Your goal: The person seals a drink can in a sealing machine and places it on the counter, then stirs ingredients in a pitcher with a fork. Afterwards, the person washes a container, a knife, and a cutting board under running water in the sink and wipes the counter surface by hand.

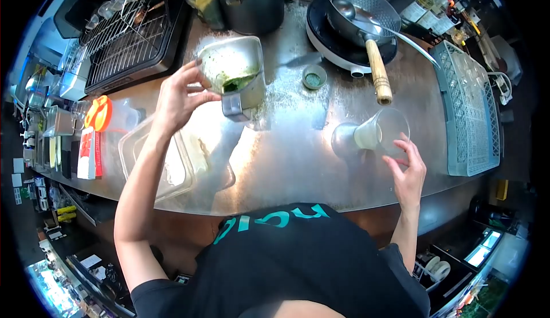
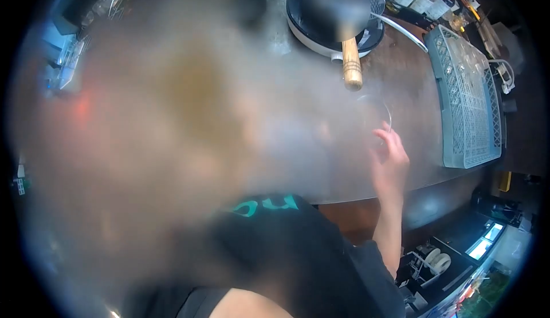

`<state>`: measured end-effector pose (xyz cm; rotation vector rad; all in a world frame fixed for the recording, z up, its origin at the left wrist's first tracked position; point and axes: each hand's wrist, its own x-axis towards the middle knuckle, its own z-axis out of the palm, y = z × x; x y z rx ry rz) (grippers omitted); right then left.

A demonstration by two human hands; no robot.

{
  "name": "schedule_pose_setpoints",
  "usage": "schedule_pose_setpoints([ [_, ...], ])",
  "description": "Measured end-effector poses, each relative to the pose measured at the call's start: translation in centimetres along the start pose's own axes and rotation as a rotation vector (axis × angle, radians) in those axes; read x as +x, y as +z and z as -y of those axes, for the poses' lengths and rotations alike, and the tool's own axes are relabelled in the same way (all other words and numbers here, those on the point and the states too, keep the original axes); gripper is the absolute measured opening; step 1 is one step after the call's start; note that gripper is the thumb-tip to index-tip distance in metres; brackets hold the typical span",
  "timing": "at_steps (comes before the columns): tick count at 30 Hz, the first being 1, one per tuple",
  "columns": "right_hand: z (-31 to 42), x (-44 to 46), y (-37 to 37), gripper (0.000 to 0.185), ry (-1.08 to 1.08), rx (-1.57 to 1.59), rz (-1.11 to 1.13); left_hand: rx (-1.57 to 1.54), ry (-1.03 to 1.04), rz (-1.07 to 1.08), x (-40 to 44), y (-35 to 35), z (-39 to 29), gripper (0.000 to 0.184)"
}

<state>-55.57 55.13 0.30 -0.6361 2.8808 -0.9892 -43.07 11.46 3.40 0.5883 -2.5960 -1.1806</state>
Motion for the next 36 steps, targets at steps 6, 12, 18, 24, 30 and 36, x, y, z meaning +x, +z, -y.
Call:
schedule_pose_setpoints([
  [6, 6.6, -3.8, -2.7, 0.056, -0.173, -0.109, -0.296, 0.113, 0.141, 0.063, 7.5, -1.0, 1.7, 0.032],
  [12, 8.6, -2.8, 6.1, 0.046, -0.238, 0.384, 0.222, 0.106, 0.037, 0.142, 12.7, -1.4, 2.9, 0.030],
  [18, 6.7, 6.0, 17.8, 0.078, -0.325, 0.102, -0.316, -0.239, 0.140, 0.116, 12.9, -1.0, 4.6, 0.046],
  [24, 6.6, 11.2, 20.5, 0.085, -0.062, 0.137, -0.295, -0.255, 0.146, -0.078, 7.8, -2.3, 3.5, 0.047],
  [30, 7.8, 14.0, 22.6, 0.062, -0.111, 0.106, -0.284, -0.147, 0.081, -0.335, -4.7, -6.4, 1.5, 0.041],
  [36, 11.1, 20.2, 26.7, 0.060, -0.057, -0.015, -0.243, -0.044, -0.071, -0.765, -16.6, -10.7, 4.2, 0.037],
])
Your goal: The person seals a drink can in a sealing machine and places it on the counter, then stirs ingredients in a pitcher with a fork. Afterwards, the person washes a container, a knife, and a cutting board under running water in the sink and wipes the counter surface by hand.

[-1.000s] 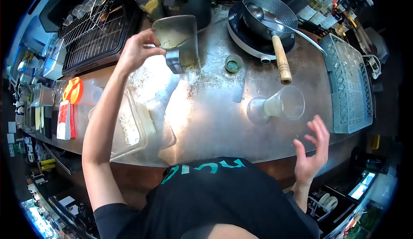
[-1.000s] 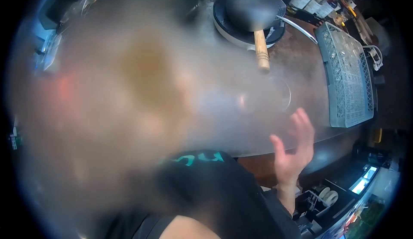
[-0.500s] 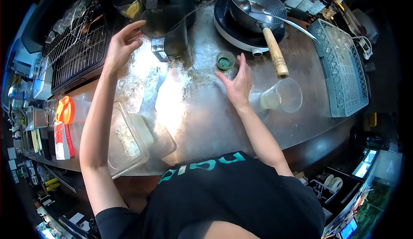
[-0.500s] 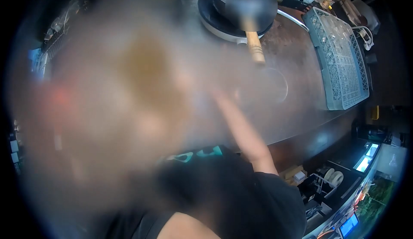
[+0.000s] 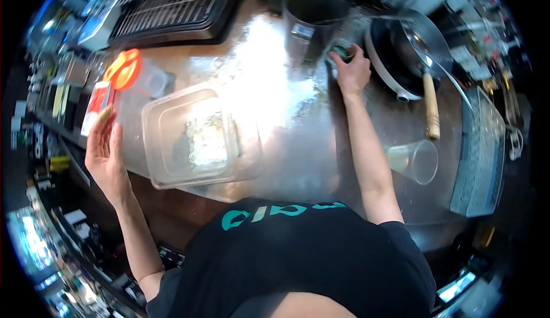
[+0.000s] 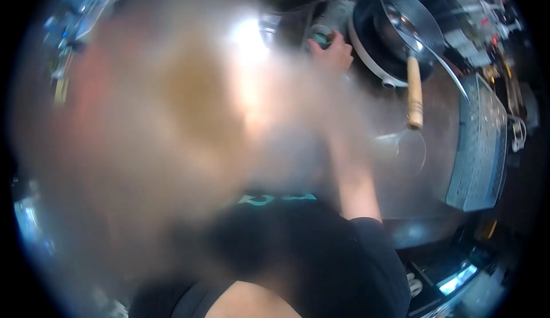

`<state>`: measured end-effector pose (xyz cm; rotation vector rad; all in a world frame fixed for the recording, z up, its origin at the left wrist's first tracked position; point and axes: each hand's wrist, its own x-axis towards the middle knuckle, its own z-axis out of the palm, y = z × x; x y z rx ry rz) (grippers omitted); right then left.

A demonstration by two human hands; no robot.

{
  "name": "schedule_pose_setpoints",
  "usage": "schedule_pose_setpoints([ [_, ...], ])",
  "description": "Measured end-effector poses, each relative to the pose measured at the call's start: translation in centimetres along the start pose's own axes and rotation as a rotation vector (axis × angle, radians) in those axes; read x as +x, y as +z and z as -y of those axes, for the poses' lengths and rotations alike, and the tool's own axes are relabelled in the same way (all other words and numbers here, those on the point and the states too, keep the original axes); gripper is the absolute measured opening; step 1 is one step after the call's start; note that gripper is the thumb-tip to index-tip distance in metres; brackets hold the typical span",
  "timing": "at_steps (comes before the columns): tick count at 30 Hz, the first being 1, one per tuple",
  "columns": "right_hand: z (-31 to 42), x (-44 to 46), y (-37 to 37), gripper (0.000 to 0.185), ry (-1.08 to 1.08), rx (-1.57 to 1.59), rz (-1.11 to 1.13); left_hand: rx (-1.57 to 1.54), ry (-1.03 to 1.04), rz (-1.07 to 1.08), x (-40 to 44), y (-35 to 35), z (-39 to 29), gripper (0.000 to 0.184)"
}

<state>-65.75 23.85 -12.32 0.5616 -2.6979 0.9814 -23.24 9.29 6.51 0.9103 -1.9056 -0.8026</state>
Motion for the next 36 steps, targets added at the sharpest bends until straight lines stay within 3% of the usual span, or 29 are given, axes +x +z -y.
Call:
schedule_pose_setpoints([
  [2, 0.9, 0.5, 0.0, 0.064, -0.036, -0.024, -0.048, -0.133, -0.250, -0.098, -2.8, -2.2, 3.6, 0.039],
  [4, 0.9, 0.5, -0.6, 0.072, -0.012, -0.052, 0.006, -0.271, -0.425, 0.009, -5.7, -0.7, 4.0, 0.054],
  [6, 0.2, -0.7, -1.6, 0.081, -0.174, -0.090, -0.035, -0.474, -0.526, 0.023, -7.3, 2.3, 3.8, 0.065],
  [7, 0.2, -2.1, -3.2, 0.084, -0.159, 0.002, 0.054, -0.561, -0.524, -0.027, -7.2, 3.4, 3.9, 0.065],
  [9, 1.4, -6.9, -8.0, 0.071, -0.379, 0.273, 0.070, -0.659, -0.512, -0.070, -6.0, 5.9, 3.8, 0.065],
  [11, 1.1, -11.3, -12.6, 0.055, -0.526, 0.267, 0.148, -0.701, -0.426, -0.172, -4.6, 8.7, 3.2, 0.064],
  [14, 0.4, -16.7, -19.3, 0.044, -0.332, 0.383, 0.281, -0.667, -0.307, -0.306, -2.5, 13.6, 3.2, 0.059],
  [17, -1.1, -18.8, -23.4, 0.034, -0.295, 0.377, 0.167, -0.665, -0.177, -0.373, -0.6, 18.3, 3.8, 0.059],
  [19, -1.7, -20.1, -26.4, 0.024, -0.323, 0.295, 0.019, -0.687, -0.215, -0.274, -0.6, 19.1, -1.9, 0.062],
  [23, -4.0, -21.5, -29.2, 0.012, -0.297, 0.081, -0.234, -0.625, -0.222, -0.176, -0.5, 21.6, 0.2, 0.075],
  [25, -5.3, -22.0, -29.1, 0.012, -0.204, 0.193, -0.248, -0.540, -0.161, -0.117, -0.6, 20.6, 1.5, 0.078],
  [26, -5.9, -22.2, -28.8, 0.013, -0.109, 0.295, -0.251, -0.686, -0.207, -0.082, -1.2, 19.5, -0.5, 0.079],
  [28, -6.4, -22.1, -28.5, 0.014, -0.123, 0.241, -0.261, -0.542, -0.426, -0.258, 0.1, 18.8, 0.7, 0.081],
  [29, -6.2, -22.0, -28.6, 0.013, -0.119, 0.260, -0.254, -0.455, -0.475, -0.273, 1.7, 19.0, 1.9, 0.077],
  [30, -6.1, -21.8, -28.8, 0.013, -0.116, 0.278, -0.241, -0.423, -0.523, -0.192, 2.4, 18.4, 0.0, 0.059],
  [32, -5.3, -21.7, -28.5, 0.013, -0.148, 0.333, -0.201, -0.351, -0.630, 0.017, 5.2, 19.3, 6.4, 0.035],
  [34, -4.8, -21.3, -27.5, 0.011, -0.233, 0.427, -0.041, -0.285, -0.536, -0.091, 4.7, 19.3, 7.6, 0.022],
  [36, -3.3, -21.5, -25.7, 0.010, -0.256, 0.547, 0.044, -0.111, -0.369, -0.126, 1.1, 15.6, 3.4, 0.029],
])
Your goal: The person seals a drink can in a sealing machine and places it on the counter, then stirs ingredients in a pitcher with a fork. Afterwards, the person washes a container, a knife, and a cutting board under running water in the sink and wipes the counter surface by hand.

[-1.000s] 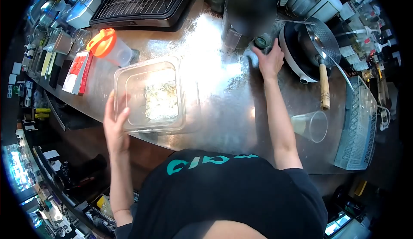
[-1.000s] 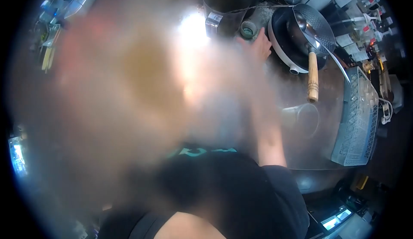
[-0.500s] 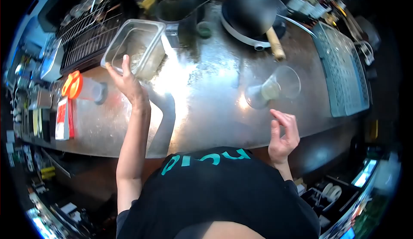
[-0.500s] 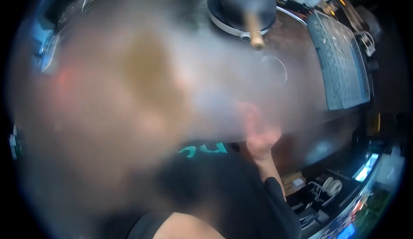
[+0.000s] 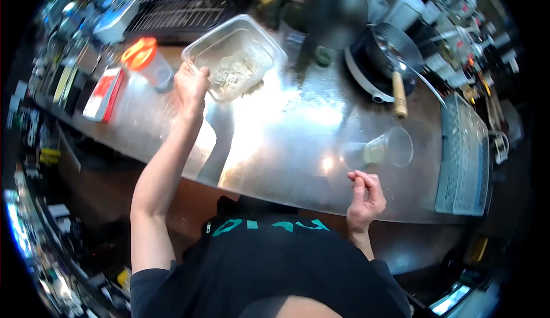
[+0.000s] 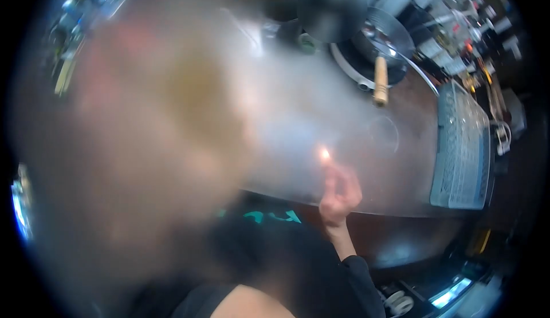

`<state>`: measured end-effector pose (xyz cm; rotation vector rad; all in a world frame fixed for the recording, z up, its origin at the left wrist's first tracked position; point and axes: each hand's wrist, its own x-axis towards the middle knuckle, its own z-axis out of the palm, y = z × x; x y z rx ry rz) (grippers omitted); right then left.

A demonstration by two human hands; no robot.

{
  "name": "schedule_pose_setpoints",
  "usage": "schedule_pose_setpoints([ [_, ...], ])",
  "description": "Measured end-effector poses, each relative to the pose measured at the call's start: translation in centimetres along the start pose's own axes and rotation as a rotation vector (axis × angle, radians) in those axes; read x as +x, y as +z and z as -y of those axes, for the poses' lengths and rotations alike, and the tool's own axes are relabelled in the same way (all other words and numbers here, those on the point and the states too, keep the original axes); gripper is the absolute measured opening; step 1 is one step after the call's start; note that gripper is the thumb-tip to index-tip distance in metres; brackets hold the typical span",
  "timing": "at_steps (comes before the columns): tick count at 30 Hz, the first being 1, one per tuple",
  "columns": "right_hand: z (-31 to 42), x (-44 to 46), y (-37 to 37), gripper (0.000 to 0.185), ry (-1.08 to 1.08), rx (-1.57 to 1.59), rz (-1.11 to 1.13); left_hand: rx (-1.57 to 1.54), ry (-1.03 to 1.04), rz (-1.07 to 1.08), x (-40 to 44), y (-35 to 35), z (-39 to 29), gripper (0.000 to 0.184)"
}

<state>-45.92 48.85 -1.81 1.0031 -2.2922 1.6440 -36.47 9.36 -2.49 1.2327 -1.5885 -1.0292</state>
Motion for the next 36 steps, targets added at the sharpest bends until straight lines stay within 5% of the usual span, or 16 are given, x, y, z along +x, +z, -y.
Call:
schedule_pose_setpoints([
  [2, 1.0, 0.6, 2.2, 0.010, -0.042, -0.016, 0.128, -0.116, 0.187, -0.062, -3.7, -4.0, -1.0, 0.033],
  [4, 3.3, 1.2, 4.6, 0.010, -0.122, 0.009, 0.214, -0.176, 0.131, 0.040, -7.1, -9.8, -1.8, 0.039],
  [10, 13.8, -0.5, 15.6, 0.015, -0.482, 0.169, 0.412, -0.404, 0.222, -0.237, -12.5, -27.0, 2.4, 0.046],
  [15, 25.3, -5.9, 30.5, 0.027, -0.860, 0.292, 0.550, -0.045, 0.273, -0.452, -15.7, -41.6, 6.4, 0.042],
  [21, 38.6, -14.1, 41.3, 0.043, -1.374, 0.317, 0.811, -0.109, -0.077, -0.588, -15.8, -57.9, 10.9, 0.047],
  [27, 50.2, -17.1, 52.3, 0.061, -1.640, 0.288, 1.595, -0.625, -0.341, -0.410, -10.7, -70.3, 19.6, 0.051],
  [30, 54.1, -19.6, 60.6, 0.068, -1.693, 0.671, 1.510, -0.569, -0.349, -0.226, -4.0, -75.6, 20.5, 0.047],
  [31, 55.9, -20.5, 64.0, 0.074, -1.710, 0.853, 1.304, -0.556, -0.375, -0.184, -1.1, -78.0, 20.8, 0.048],
  [36, 64.6, -20.7, 80.6, 0.081, -1.700, 1.109, 0.968, -0.654, -0.331, -0.083, 11.6, -89.9, 25.8, 0.055],
])
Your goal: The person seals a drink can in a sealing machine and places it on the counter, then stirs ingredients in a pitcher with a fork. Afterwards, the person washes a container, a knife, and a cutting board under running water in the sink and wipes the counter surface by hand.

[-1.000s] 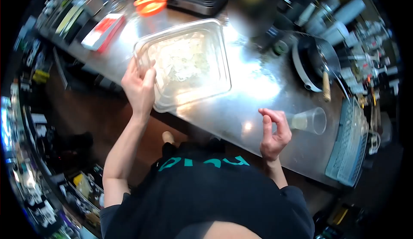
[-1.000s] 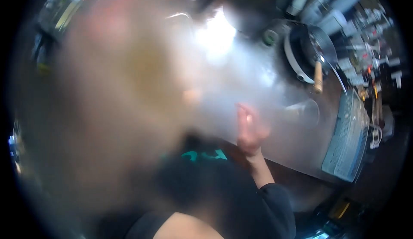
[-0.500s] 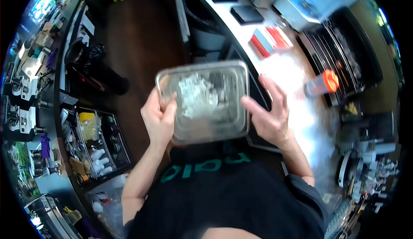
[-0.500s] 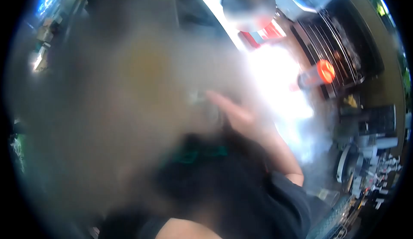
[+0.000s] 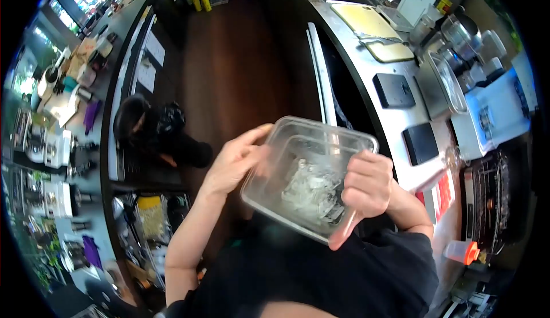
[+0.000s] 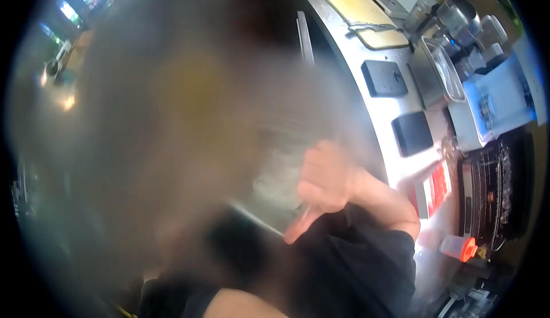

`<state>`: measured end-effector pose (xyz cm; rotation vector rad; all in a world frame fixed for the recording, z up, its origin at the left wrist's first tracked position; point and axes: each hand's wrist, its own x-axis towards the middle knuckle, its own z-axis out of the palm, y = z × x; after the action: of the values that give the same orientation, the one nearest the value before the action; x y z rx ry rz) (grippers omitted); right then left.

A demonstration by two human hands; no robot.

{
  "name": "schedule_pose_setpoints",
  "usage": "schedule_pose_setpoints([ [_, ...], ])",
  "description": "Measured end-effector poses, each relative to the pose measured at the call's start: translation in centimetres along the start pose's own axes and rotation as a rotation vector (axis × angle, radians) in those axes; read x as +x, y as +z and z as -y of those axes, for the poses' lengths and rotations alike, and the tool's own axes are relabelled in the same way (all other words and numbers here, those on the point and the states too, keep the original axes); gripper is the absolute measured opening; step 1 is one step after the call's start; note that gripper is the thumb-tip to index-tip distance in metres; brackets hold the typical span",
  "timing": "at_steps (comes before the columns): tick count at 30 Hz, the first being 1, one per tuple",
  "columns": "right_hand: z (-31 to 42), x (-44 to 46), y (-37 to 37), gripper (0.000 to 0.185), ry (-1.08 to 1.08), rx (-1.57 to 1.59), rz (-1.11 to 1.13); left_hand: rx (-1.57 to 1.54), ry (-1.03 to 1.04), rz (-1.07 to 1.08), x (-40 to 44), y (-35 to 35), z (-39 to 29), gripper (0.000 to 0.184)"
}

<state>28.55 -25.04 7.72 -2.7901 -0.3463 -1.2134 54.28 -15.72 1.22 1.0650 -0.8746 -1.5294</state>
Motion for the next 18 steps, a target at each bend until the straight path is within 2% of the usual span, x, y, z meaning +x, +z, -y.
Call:
schedule_pose_setpoints([
  [1, -3.3, 1.1, 0.7, 0.081, 0.021, -0.043, -0.028, 0.095, 0.085, -0.062, 1.6, -2.8, -1.0, 0.057],
  [2, -6.5, 2.1, 1.3, 0.081, 0.036, -0.086, -0.046, 0.047, 0.085, -0.114, 3.0, -6.3, -1.6, 0.058],
  [3, -9.9, 3.0, 1.9, 0.081, 0.067, -0.119, -0.035, 0.093, 0.116, -0.269, 4.0, -10.2, -1.1, 0.055],
  [5, -16.7, 4.4, 2.6, 0.080, 0.148, -0.246, 0.034, 0.085, 0.017, -0.602, 4.8, -17.6, 0.5, 0.044],
  [7, -23.4, 3.8, 3.6, 0.079, 0.223, -0.441, 0.023, 0.030, -0.092, -0.750, 4.0, -24.4, 4.5, 0.036],
  [9, -30.8, 2.4, 4.0, 0.077, 0.239, -0.628, 0.037, -0.014, -0.264, -0.841, 3.5, -30.9, 9.4, 0.036],
  [12, -40.5, 4.2, 2.2, 0.072, 0.311, -0.931, 0.278, -0.083, -0.416, -0.787, 7.9, -36.5, 9.5, 0.034],
  [13, -43.7, 4.7, 1.6, 0.068, 0.383, -0.944, 0.324, -0.073, -0.403, -0.784, 10.8, -37.9, 8.2, 0.033],
  [14, -47.4, 5.3, 0.9, 0.064, 0.448, -0.959, 0.367, -0.087, -0.342, -0.752, 14.0, -40.2, 7.8, 0.032],
  [17, -58.6, 5.6, -1.3, 0.063, 0.617, -1.028, 0.676, -0.012, -0.155, -0.713, 25.9, -42.0, -0.7, 0.032],
  [18, -61.9, 5.8, -1.6, 0.068, 0.677, -1.061, 0.790, -0.014, -0.122, -0.664, 29.8, -42.9, -2.8, 0.032],
])
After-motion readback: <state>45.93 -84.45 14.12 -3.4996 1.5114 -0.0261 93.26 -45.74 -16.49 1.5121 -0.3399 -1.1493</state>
